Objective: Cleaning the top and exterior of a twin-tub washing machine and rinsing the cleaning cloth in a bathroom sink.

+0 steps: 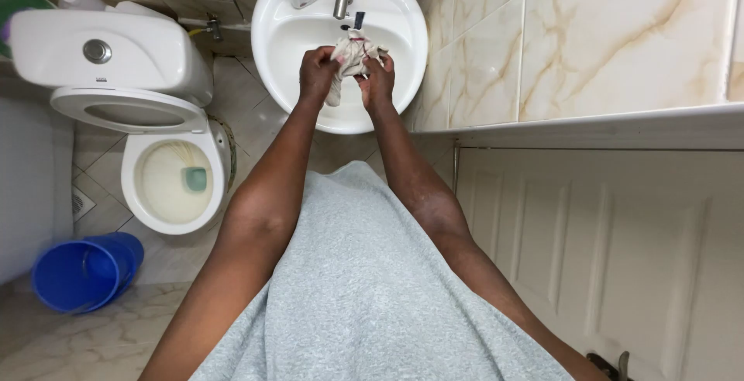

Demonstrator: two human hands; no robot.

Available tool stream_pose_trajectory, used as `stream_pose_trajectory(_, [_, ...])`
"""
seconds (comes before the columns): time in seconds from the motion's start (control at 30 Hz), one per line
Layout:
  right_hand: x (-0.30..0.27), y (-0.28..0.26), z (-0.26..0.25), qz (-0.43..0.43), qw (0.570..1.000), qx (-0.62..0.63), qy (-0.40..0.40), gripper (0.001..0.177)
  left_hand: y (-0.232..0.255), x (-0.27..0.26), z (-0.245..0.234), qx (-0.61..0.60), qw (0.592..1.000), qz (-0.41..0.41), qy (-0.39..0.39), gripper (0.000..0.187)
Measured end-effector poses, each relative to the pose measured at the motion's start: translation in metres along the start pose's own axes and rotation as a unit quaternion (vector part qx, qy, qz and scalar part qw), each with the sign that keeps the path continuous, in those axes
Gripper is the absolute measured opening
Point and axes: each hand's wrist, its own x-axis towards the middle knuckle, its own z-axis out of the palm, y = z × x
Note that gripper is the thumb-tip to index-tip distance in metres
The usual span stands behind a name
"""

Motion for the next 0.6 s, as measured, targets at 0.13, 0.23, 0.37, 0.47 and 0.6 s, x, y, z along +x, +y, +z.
stream_pose_trajectory(0.13, [0.011,-0.009,-0.009,-0.008,0.995,-0.054,0.088,0.052,-0.017,0.017,-0.002,-0.173,0.984,-0.04,0.017,0.021])
stream_pose_trajectory(0.23, [0.002,-0.011,-0.017,0.027,0.975,-0.136,0.174,0.056,-0.006,0.015,-0.013,-0.282,0.953,-0.107,-0.029,0.022])
stream_pose_trajectory(0.37, [0.017,0.007,-0.044,0.003,0.907,-0.382,0.176,0.06,0.016,0.011,-0.019,-0.378,0.918,-0.093,-0.071,0.021])
stream_pose_trajectory(0.47, [0.039,0.024,-0.064,-0.075,0.922,-0.376,0.053,0.06,0.025,0.015,-0.019,-0.408,0.904,-0.081,-0.098,0.021])
stream_pose_trajectory(0.6, [0.009,-0.012,-0.022,0.099,0.971,-0.214,-0.031,0.067,0.038,0.005,-0.01,-0.399,0.904,-0.071,-0.136,0.023])
